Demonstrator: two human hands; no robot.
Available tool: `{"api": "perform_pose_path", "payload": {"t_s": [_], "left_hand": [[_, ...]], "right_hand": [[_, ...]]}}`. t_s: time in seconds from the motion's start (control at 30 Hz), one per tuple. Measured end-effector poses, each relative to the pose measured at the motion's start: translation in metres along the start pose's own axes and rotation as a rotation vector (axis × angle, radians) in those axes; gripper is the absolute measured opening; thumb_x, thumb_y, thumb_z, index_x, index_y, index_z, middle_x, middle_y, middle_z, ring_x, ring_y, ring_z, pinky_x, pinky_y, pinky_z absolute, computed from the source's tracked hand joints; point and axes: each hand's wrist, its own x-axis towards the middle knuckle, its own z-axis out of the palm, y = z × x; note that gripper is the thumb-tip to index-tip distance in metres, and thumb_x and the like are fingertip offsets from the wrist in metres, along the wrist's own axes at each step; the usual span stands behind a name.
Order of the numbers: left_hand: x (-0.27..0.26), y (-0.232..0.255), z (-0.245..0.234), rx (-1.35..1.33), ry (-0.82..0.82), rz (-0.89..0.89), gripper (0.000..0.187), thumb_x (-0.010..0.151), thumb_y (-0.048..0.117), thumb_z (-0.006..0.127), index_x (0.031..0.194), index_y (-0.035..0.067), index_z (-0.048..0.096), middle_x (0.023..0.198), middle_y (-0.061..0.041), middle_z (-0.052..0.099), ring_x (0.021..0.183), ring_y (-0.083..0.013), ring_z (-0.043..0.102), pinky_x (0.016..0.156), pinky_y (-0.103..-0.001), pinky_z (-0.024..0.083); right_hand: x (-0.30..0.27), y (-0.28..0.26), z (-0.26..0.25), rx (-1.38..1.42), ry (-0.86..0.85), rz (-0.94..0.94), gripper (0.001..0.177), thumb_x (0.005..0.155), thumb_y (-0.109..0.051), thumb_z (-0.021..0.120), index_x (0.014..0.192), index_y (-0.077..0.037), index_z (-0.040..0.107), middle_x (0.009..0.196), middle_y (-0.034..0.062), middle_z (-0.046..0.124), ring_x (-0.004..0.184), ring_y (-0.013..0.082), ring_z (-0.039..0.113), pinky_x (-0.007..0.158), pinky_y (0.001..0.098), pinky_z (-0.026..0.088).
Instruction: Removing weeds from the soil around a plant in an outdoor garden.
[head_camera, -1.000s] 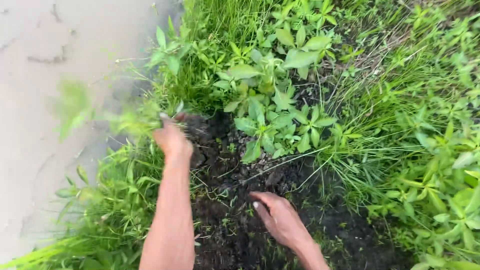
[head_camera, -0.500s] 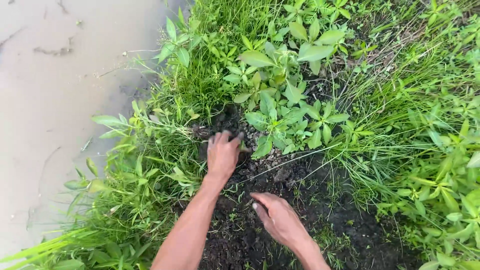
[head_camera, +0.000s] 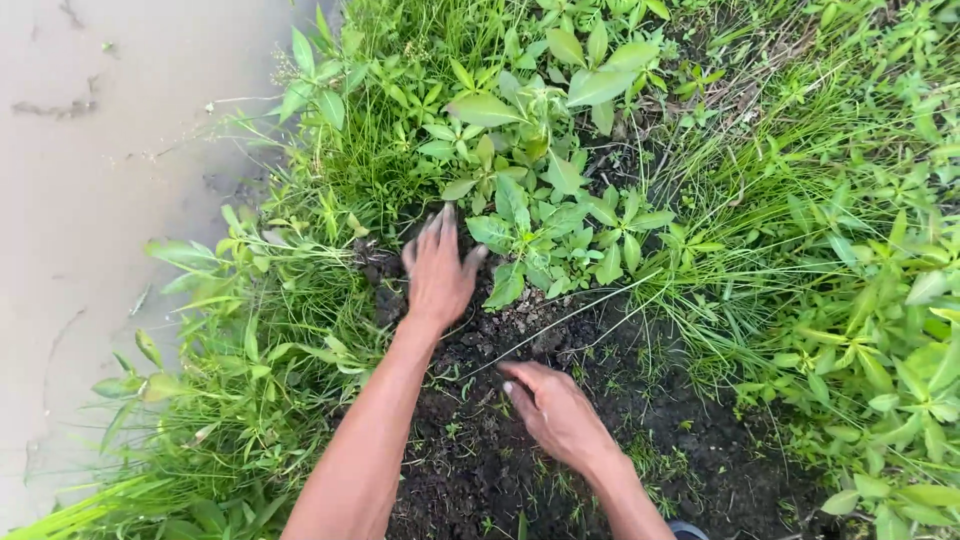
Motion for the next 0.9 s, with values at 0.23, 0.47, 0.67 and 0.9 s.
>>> {"api": "perform_pose_path", "payload": {"t_s": [0.23,0.47,0.67,0.9], "left_hand": [[0.033,-0.008,0.065,-0.174,-0.146,-0.263,0.026,0.083,0.007,0.071,0.108,0.004,0.073,0.117,-0.02,0.069,0.113,-0.0342,0.064,0.097,-0.048,0.05],[0.047,-0.07,0.056,-0.328,0.258,-0.56,0.019,0.093,-0.003,0.06,0.104,0.003,0.075,0.113,-0.017,0.077,0.104,-0.0256,0.074,0.096,-0.038,0.061],[0.09,-0.079,0.122,0.301,0.248,0.116,0.091,0.07,0.042,0.08,0.135,-0.014,0.052,0.134,-0.029,0.055,0.123,-0.0393,0.054,0.102,-0.058,0.045],[0.123,-0.103,0.204,-0.678,0.404,-0.387,0.028,0.096,0.005,0.063,0.119,-0.01,0.058,0.112,-0.024,0.058,0.107,-0.0354,0.052,0.093,-0.049,0.046]], "right_hand": [[0.001,0.006,-0.023,-0.028,0.093,-0.024,0.032,0.095,-0.018,0.061,0.124,-0.005,0.067,0.117,0.0165,0.074,0.107,0.0338,0.071,0.091,0.0417,0.055],[-0.01,0.032,-0.02,0.042,-0.004,0.254,0.041,0.094,-0.021,0.06,0.133,-0.012,0.067,0.114,0.0106,0.077,0.097,0.0258,0.078,0.085,0.0377,0.059],[0.004,0.047,-0.002,0.063,0.046,0.188,0.04,0.092,-0.019,0.064,0.131,-0.011,0.069,0.113,0.012,0.079,0.099,0.0266,0.077,0.088,0.0365,0.059],[0.002,0.095,0.007,0.068,-0.003,0.076,0.038,0.092,-0.017,0.067,0.128,-0.006,0.07,0.115,0.016,0.075,0.111,0.03,0.073,0.094,0.0385,0.056]]}}
